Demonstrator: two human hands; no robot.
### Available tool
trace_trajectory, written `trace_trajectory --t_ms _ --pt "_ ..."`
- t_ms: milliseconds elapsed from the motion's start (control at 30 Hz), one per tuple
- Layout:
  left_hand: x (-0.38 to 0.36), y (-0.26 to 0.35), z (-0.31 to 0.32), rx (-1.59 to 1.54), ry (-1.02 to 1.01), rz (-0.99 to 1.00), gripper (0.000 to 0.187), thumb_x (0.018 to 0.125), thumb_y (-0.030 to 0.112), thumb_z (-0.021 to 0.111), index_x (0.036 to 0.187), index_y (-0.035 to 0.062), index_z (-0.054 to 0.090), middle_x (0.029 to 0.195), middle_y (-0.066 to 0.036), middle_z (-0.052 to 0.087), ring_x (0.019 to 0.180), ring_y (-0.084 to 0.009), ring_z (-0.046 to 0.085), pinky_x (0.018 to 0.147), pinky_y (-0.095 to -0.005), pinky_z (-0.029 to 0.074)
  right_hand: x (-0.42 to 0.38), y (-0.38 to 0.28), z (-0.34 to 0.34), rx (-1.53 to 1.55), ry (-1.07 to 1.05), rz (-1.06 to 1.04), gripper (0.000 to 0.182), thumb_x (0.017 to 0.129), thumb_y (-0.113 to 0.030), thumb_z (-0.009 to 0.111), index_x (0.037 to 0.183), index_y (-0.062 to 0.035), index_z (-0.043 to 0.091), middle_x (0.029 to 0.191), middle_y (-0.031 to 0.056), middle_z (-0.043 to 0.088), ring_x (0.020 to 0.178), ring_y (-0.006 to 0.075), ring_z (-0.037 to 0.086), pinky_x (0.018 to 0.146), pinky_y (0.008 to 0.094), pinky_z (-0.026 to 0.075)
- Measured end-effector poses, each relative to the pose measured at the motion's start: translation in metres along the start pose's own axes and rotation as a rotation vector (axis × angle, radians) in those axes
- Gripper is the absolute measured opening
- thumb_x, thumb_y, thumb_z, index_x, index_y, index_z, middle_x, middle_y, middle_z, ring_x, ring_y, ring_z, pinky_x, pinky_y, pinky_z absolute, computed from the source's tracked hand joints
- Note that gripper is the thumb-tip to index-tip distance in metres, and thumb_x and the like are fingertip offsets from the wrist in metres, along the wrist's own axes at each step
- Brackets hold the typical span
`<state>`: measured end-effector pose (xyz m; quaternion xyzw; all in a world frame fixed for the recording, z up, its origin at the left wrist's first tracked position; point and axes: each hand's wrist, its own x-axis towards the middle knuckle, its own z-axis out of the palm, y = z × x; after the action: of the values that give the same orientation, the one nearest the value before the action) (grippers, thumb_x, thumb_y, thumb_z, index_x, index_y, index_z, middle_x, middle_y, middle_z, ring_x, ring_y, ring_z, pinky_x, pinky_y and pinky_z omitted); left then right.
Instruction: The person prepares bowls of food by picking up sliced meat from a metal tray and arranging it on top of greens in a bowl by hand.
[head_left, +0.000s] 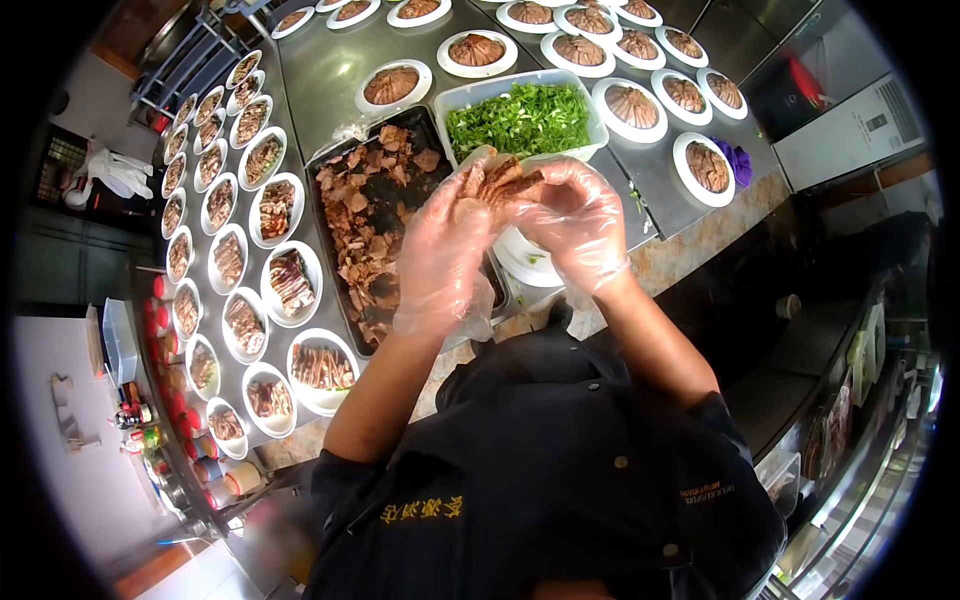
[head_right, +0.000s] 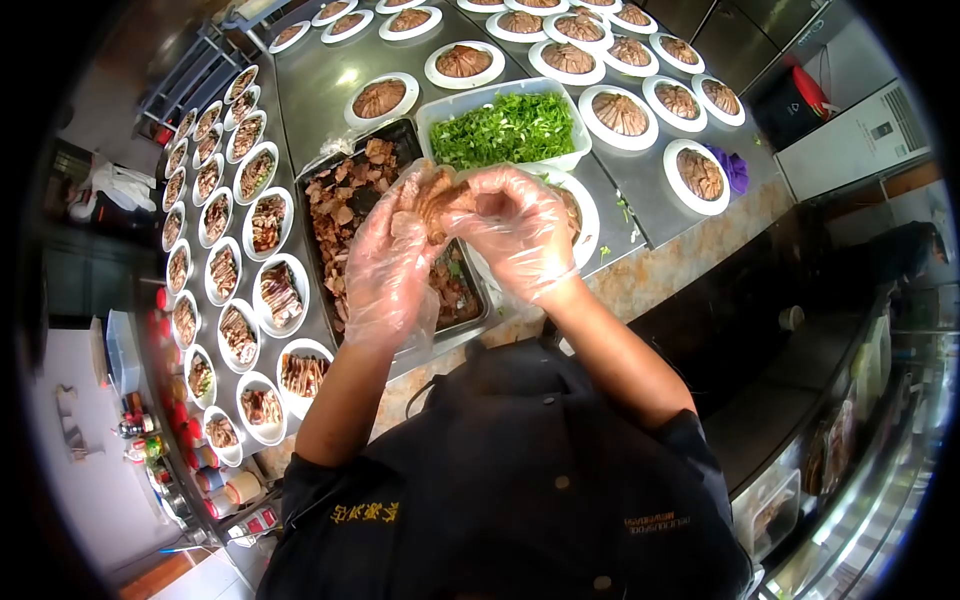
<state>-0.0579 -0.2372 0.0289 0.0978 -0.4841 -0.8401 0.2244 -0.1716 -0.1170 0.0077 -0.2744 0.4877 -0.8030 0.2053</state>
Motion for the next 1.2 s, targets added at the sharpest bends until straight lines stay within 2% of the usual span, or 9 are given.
trace_trajectory --t_ms 33,100,167,400,533,633,833,1000,1200 --pt "-0.001 -0.002 -0.002 -0.004 0.000 0.001 0.050 0.115 0.006 0.051 0.163 -0.0063 0.043 0.152 -0.018 0.062 0.133 -0.0252 0.066 0.117 -0.0380 0.053 0.000 -0.002 -0.001 -0.004 -0.001 0.000 0.030 0.089 0.006 0.086 0.114 -0.0040 0.072 0.105 0.0066 0.078 0.095 0.0146 0.074 0.086 0.0312 0.062" --pt "-0.002 -0.004 -0.008 -0.096 -0.042 0.015 0.049 0.116 0.006 0.049 0.163 -0.0064 0.044 0.152 -0.015 0.062 0.132 -0.0215 0.066 0.114 -0.0341 0.054 0.003 -0.007 -0.002 -0.687 -0.123 -0.428 0.031 0.084 0.004 0.088 0.110 -0.0070 0.074 0.100 0.0078 0.077 0.091 0.0188 0.075 0.083 0.0307 0.061" --pt "-0.002 -0.009 -0.015 -0.016 -0.009 0.022 0.048 0.116 0.007 0.049 0.162 -0.0060 0.044 0.152 -0.016 0.062 0.132 -0.0216 0.066 0.114 -0.0355 0.054 0.004 -0.018 0.006 -0.691 -0.186 -0.538 0.033 0.081 0.004 0.088 0.109 -0.0072 0.075 0.101 0.0101 0.075 0.090 0.0236 0.075 0.083 0.0311 0.061" --pt "-0.006 -0.003 -0.026 -0.265 -0.090 -0.064 0.055 0.117 0.019 0.056 0.166 0.0007 0.041 0.160 -0.013 0.056 0.143 -0.0243 0.058 0.119 -0.0437 0.049 -0.013 -0.019 0.011 -0.157 -0.143 0.022 0.034 0.095 0.007 0.080 0.126 0.0023 0.068 0.110 0.0075 0.071 0.100 0.0148 0.073 0.092 0.0318 0.061" --pt "-0.010 0.001 -0.027 -0.339 -0.086 -0.127 0.056 0.116 0.019 0.057 0.167 -0.0001 0.040 0.161 -0.014 0.055 0.143 -0.0252 0.059 0.119 -0.0435 0.050 -0.013 -0.022 0.016 -0.349 -0.135 0.007 0.032 0.094 0.007 0.080 0.123 0.0014 0.070 0.110 0.0081 0.070 0.098 0.0160 0.073 0.091 0.0322 0.062" --pt "-0.015 0.002 -0.021 -0.010 0.028 -0.049 0.044 0.117 0.005 0.046 0.161 -0.0017 0.049 0.151 -0.017 0.064 0.135 -0.0246 0.066 0.117 -0.0406 0.053 -0.015 -0.027 0.025 -0.646 -0.117 -0.085 0.028 0.093 0.005 0.081 0.119 -0.0007 0.072 0.109 0.0082 0.071 0.096 0.0166 0.073 0.088 0.0320 0.061" --pt "-0.024 0.013 -0.027 -0.343 0.077 -0.112 0.040 0.117 0.007 0.047 0.156 -0.0014 0.053 0.148 -0.015 0.066 0.129 -0.0227 0.068 0.113 -0.0412 0.056 -0.016 -0.015 0.019 -0.593 -0.245 -0.314 0.026 0.092 0.000 0.084 0.114 -0.0041 0.073 0.106 0.0083 0.074 0.093 0.0181 0.076 0.085 0.0295 0.060" --pt "-0.024 0.004 -0.038 -0.186 0.143 -0.125 0.049 0.116 0.024 0.060 0.160 0.0047 0.051 0.152 -0.011 0.063 0.135 -0.0221 0.064 0.114 -0.0458 0.053 -0.019 -0.014 0.033 -0.380 -0.071 0.206 0.030 0.096 0.000 0.081 0.123 0.0006 0.066 0.113 0.0102 0.078 0.099 0.0153 0.075 0.087 0.0305 0.062" --pt "-0.024 -0.038 -0.068 0.185 0.102 0.077 0.044 0.118 0.023 0.055 0.155 0.0004 0.053 0.151 -0.014 0.064 0.136 -0.0246 0.064 0.119 -0.0422 0.050 -0.014 0.009 0.019 -0.310 -0.156 0.290 0.035 0.095 -0.004 0.085 0.127 0.0011 0.073 0.109 0.0083 0.081 0.097 0.0122 0.074 0.088 0.0287 0.061"
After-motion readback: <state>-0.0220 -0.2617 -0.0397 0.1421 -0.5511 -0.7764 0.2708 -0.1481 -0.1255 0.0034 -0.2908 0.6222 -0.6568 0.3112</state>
